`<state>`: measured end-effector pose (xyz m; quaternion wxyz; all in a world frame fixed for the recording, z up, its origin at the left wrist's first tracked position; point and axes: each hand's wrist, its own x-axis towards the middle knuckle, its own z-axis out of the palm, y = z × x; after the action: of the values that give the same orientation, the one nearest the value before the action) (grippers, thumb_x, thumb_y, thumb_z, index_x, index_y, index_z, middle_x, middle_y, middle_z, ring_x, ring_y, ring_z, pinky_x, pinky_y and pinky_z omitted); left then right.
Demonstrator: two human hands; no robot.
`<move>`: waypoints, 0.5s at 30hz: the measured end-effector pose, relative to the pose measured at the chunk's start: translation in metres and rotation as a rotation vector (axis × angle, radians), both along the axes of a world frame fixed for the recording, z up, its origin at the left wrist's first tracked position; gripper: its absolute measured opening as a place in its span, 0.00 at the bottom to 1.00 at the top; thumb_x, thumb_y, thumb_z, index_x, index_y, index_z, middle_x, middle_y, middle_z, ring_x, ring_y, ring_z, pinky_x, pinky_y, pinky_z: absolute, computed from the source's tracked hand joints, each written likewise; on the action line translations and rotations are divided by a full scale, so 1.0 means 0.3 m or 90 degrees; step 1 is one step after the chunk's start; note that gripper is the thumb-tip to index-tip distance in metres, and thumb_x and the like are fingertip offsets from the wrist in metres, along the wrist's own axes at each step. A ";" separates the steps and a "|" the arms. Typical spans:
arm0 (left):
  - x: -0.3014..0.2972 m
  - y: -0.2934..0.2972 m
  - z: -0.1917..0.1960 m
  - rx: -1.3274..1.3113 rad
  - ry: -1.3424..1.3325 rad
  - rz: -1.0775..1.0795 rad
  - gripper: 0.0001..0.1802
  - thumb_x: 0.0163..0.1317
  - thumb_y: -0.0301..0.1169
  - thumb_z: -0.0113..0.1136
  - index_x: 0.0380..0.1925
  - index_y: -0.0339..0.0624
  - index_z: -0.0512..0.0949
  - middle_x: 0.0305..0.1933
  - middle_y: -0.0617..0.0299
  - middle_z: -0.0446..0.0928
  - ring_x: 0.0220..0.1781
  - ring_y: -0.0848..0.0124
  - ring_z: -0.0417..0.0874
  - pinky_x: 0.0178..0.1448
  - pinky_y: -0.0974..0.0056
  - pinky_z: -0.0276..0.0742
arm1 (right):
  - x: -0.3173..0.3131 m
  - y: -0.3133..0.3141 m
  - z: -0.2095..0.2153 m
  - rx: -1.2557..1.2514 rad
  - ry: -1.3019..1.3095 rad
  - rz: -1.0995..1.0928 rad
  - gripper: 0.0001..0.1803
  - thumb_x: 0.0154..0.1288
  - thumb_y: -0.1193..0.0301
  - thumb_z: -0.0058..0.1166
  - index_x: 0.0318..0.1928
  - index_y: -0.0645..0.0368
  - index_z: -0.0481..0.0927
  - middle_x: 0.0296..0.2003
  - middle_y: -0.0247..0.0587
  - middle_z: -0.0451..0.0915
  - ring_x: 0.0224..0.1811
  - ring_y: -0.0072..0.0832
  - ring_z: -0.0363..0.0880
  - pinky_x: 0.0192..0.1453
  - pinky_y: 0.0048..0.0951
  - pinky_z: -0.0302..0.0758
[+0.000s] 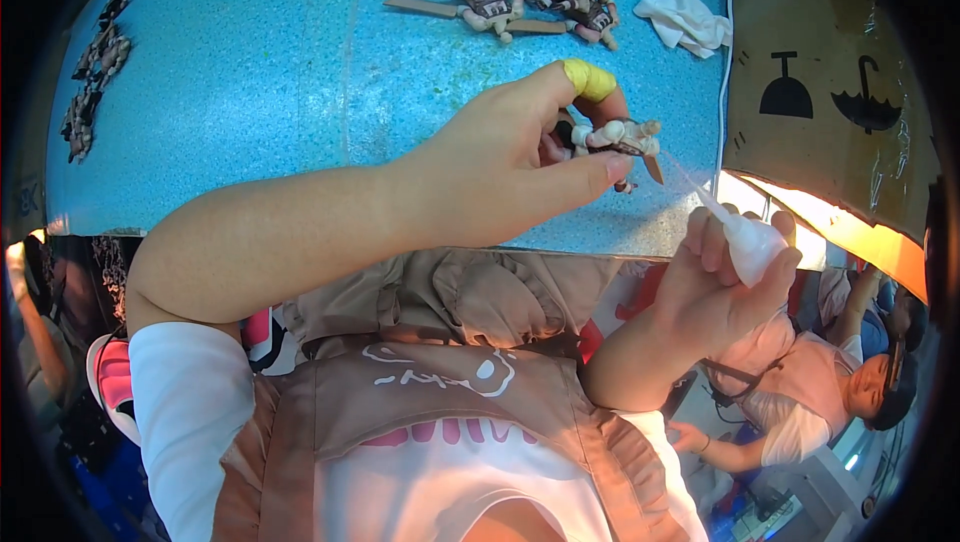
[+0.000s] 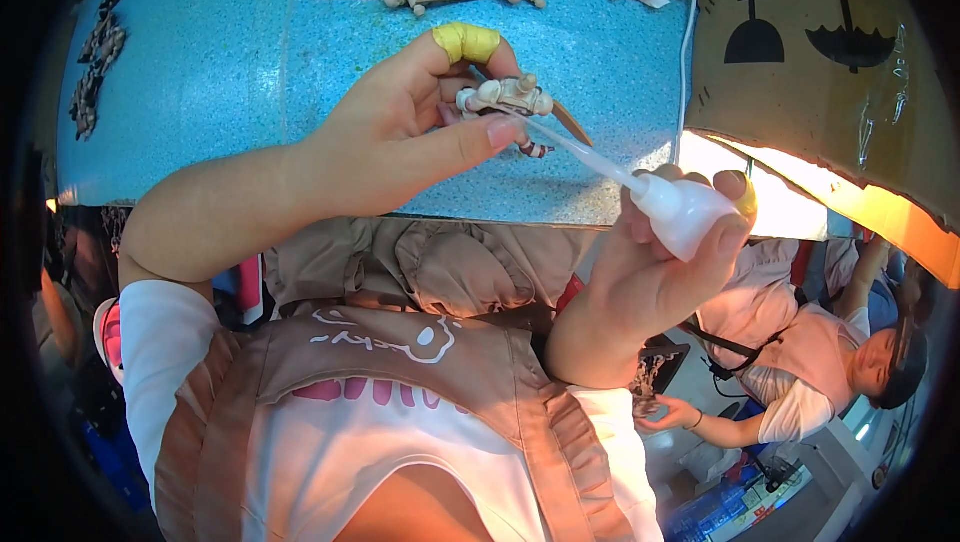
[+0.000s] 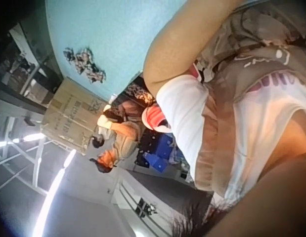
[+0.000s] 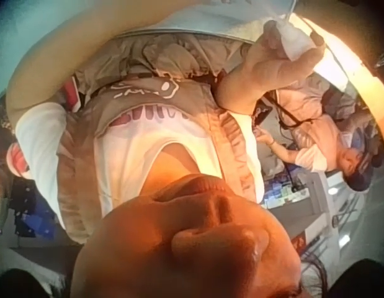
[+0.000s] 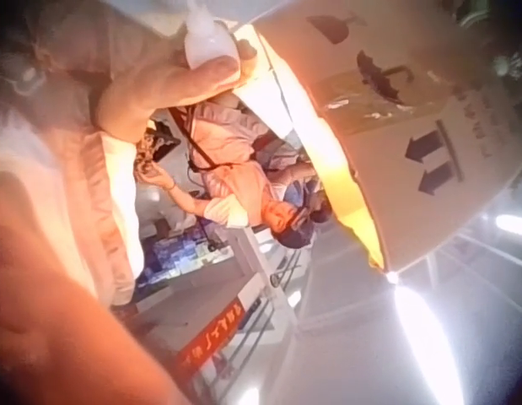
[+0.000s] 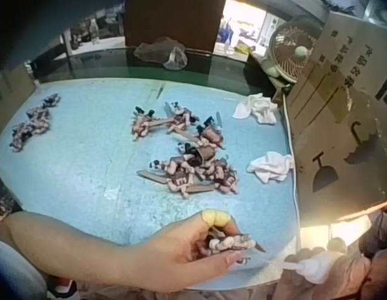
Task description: The person assembles toy figurines by attaching components together by hand and applying glue to the joints using a squeeze bottle.
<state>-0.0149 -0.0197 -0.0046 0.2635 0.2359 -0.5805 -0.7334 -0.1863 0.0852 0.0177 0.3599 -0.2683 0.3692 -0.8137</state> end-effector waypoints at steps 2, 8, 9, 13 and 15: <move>-0.013 0.005 -0.019 -0.081 0.028 0.066 0.19 0.55 0.33 0.63 0.43 0.39 0.69 0.33 0.63 0.73 0.26 0.80 0.71 0.29 0.73 0.70 | 0.019 -0.009 0.000 0.004 0.080 -0.156 0.19 0.63 0.59 0.47 0.47 0.60 0.69 0.24 0.37 0.71 0.21 0.24 0.64 0.28 0.27 0.62; -0.010 0.006 -0.011 -0.121 0.028 0.071 0.18 0.53 0.33 0.64 0.42 0.41 0.70 0.34 0.65 0.72 0.25 0.79 0.70 0.29 0.72 0.69 | 0.052 0.031 -0.010 -0.145 0.393 -0.388 0.18 0.56 0.62 0.49 0.43 0.61 0.72 0.17 0.34 0.64 0.18 0.26 0.65 0.25 0.29 0.59; -0.009 0.007 -0.015 -0.120 0.027 0.072 0.18 0.53 0.33 0.64 0.42 0.41 0.70 0.34 0.65 0.72 0.25 0.79 0.70 0.29 0.72 0.69 | 0.068 0.039 -0.008 -0.126 0.437 -0.356 0.16 0.59 0.59 0.47 0.38 0.59 0.67 0.20 0.30 0.63 0.21 0.25 0.59 0.30 0.29 0.56; -0.010 0.011 -0.011 -0.142 0.032 0.086 0.18 0.52 0.32 0.64 0.41 0.41 0.70 0.34 0.64 0.72 0.26 0.76 0.71 0.30 0.69 0.70 | 0.094 0.057 -0.023 -0.064 0.551 -0.363 0.15 0.63 0.56 0.43 0.33 0.54 0.62 0.23 0.23 0.62 0.26 0.23 0.52 0.37 0.28 0.51; -0.011 0.011 -0.009 -0.122 0.025 0.080 0.18 0.52 0.32 0.64 0.41 0.41 0.70 0.34 0.63 0.71 0.26 0.76 0.71 0.30 0.69 0.70 | 0.088 0.064 -0.027 -0.064 0.600 -0.348 0.14 0.63 0.57 0.43 0.33 0.53 0.62 0.23 0.23 0.62 0.25 0.24 0.51 0.36 0.29 0.51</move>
<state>-0.0183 -0.0164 -0.0074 0.3415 0.2309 -0.6268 -0.6612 -0.1599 0.1045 0.0096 -0.0824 -0.5147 0.5075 -0.6861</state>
